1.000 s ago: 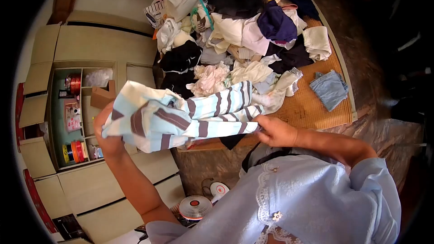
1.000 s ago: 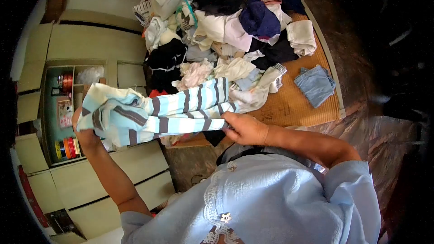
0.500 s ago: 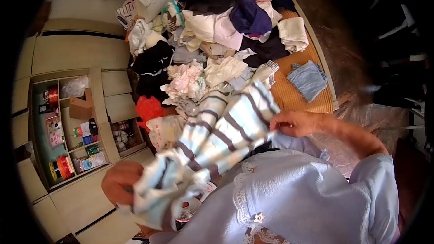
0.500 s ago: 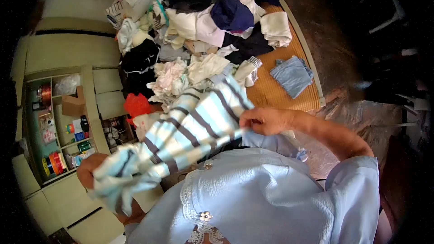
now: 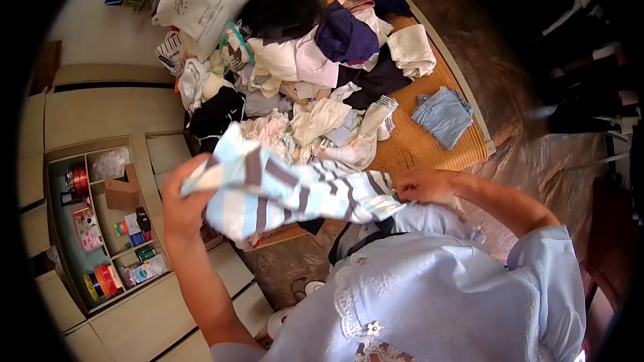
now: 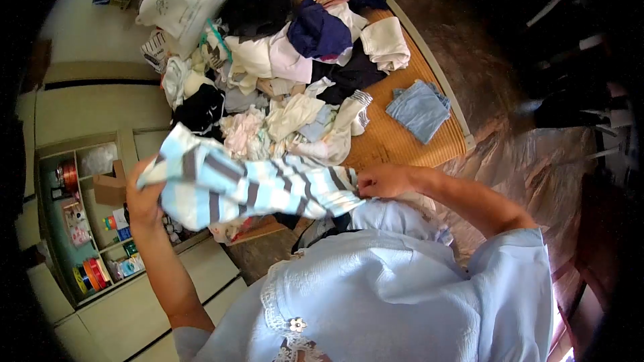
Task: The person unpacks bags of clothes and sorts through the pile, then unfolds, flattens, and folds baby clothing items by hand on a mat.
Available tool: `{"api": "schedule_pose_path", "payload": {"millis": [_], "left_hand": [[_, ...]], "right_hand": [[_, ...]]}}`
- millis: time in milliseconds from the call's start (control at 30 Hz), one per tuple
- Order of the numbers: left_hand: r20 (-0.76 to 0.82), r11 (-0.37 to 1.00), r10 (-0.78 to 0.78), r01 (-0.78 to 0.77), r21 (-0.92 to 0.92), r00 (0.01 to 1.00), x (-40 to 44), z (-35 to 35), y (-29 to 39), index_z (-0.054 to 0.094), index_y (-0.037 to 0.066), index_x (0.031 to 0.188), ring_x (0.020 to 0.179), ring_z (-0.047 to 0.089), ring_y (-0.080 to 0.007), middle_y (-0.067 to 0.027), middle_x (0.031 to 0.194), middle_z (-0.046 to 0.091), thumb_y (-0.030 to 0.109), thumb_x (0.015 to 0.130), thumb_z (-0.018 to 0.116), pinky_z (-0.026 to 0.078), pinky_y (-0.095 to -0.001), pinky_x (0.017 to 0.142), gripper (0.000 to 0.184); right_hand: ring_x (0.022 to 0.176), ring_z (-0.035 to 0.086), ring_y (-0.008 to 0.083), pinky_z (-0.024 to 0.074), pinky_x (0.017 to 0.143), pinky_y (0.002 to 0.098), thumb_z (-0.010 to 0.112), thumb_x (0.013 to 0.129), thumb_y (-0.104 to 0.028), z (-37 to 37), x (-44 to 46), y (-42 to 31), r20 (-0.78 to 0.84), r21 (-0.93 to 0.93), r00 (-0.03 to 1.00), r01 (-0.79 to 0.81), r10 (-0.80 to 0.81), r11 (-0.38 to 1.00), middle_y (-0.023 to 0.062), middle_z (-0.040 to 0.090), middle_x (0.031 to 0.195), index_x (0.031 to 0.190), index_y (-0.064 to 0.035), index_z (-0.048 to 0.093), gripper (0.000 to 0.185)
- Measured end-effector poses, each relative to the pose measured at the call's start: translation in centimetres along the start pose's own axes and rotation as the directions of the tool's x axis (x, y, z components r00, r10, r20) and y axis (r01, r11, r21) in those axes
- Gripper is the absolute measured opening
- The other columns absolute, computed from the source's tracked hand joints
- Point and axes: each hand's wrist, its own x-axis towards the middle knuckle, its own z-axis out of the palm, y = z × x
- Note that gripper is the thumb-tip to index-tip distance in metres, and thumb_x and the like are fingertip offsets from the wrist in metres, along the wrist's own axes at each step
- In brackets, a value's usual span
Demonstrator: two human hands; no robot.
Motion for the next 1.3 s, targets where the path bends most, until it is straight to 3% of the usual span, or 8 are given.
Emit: {"api": "schedule_pose_path", "payload": {"millis": [167, 233, 300, 367, 700, 1133, 1233, 1300], "left_hand": [[0.287, 0.959, 0.283, -0.269, -0.087, 0.915, 3.3, 4.0, 2.5, 0.061, -0.005, 0.087, 0.080, 0.057, -0.0207, -0.0149, 0.090, 0.060, 0.001, 0.061, 0.066, 0.045, -0.0283, 0.071, 0.027], [0.431, 0.961, 0.009, 0.111, -0.253, 0.902, 1.6, 4.9, 2.7, 0.062, -0.001, 0.077, 0.073, 0.056, -0.0211, -0.0161, 0.089, 0.058, 0.007, 0.060, 0.069, 0.046, -0.0294, 0.064, 0.020], [0.669, 0.877, 0.413, -0.467, -0.111, 0.618, 1.0, 6.0, 1.6, 0.068, 0.008, 0.080, 0.071, 0.054, -0.0189, -0.0098, 0.091, 0.059, 0.015, 0.060, 0.072, 0.042, -0.0280, 0.058, 0.021], [0.806, 0.828, 0.303, -0.559, 0.041, 0.508, -0.2, 8.1, -0.6, 0.069, 0.015, 0.085, 0.073, 0.053, -0.0197, -0.0042, 0.093, 0.059, 0.012, 0.055, 0.069, 0.040, -0.0310, 0.064, 0.030], [0.706, 0.803, 0.032, -0.439, 0.404, 0.708, -15.8, 27.4, -39.0, 0.064, 0.012, 0.086, 0.106, 0.045, -0.0295, -0.0123, 0.111, 0.050, 0.001, 0.061, 0.063, 0.036, -0.0427, 0.086, 0.028], [0.784, 0.636, -0.411, -0.470, 0.612, 0.465, -12.6, 31.3, -38.0, 0.065, 0.014, 0.091, 0.098, 0.049, -0.0260, -0.0101, 0.105, 0.053, 0.016, 0.069, 0.060, 0.038, -0.0422, 0.081, 0.023], [0.782, 0.840, -0.367, -0.181, 0.511, 0.505, -8.9, 34.1, -36.6, 0.063, 0.010, 0.094, 0.086, 0.052, -0.0294, -0.0123, 0.096, 0.055, 0.017, 0.072, 0.057, 0.042, -0.0423, 0.075, 0.023], [0.601, 0.903, -0.153, -0.136, 0.407, 0.784, -5.7, 36.4, -35.4, 0.061, 0.006, 0.093, 0.077, 0.053, -0.0329, -0.0150, 0.085, 0.056, 0.017, 0.075, 0.055, 0.043, -0.0422, 0.072, 0.021]], "right_hand": [[0.079, 0.055, 0.0289, 0.0446, 0.069, 0.0367, 0.051, 0.082, -0.020, -3.6, 0.6, 3.7, -0.527, -0.152, 0.847, -0.175, 0.070, 0.973, 0.0144, 0.057, 0.080, 0.088, -0.0058, 0.058, 0.016], [0.078, 0.055, 0.0339, 0.0455, 0.069, 0.0403, 0.053, 0.081, -0.017, -5.7, 0.9, 6.3, -0.747, -0.236, 0.656, -0.111, -0.108, 0.965, 0.0163, 0.057, 0.084, 0.087, -0.0051, 0.058, 0.014], [0.079, 0.055, 0.0343, 0.0453, 0.068, 0.0409, 0.054, 0.081, -0.013, -7.6, 0.5, 6.6, -0.887, -0.170, 0.440, -0.022, -0.143, 0.985, 0.0160, 0.055, 0.090, 0.089, -0.0042, 0.057, 0.012], [0.079, 0.055, 0.0349, 0.0451, 0.068, 0.0409, 0.054, 0.081, -0.010, -8.7, 0.3, 8.2, -0.895, -0.244, 0.405, -0.095, -0.186, 0.965, 0.0154, 0.053, 0.094, 0.090, -0.0040, 0.056, 0.011], [0.091, 0.053, 0.0377, 0.0442, 0.074, 0.0450, 0.050, 0.081, -0.012, 4.5, 1.5, 27.9, -0.832, -0.107, 0.475, -0.644, 0.286, 0.758, 0.0171, 0.049, 0.102, 0.098, -0.0096, 0.053, 0.017], [0.095, 0.055, 0.0347, 0.0438, 0.080, 0.0434, 0.061, 0.074, -0.035, 6.9, 4.6, 28.4, -0.600, 0.573, 0.068, -0.658, 0.797, 0.488, 0.0178, 0.057, 0.101, 0.103, -0.0065, 0.052, 0.041], [0.090, 0.057, 0.0344, 0.0453, 0.075, 0.0434, 0.058, 0.075, -0.034, 7.0, 4.7, 28.5, -0.572, 0.561, 0.101, -0.675, 0.814, 0.478, 0.0168, 0.057, 0.101, 0.100, -0.0068, 0.053, 0.037], [0.083, 0.059, 0.0300, 0.0456, 0.073, 0.0405, 0.059, 0.074, -0.030, 7.9, 5.2, 29.2, -0.648, 0.587, 0.000, -0.638, 0.762, 0.499, 0.0148, 0.062, 0.084, 0.088, -0.0052, 0.059, 0.029]]}}
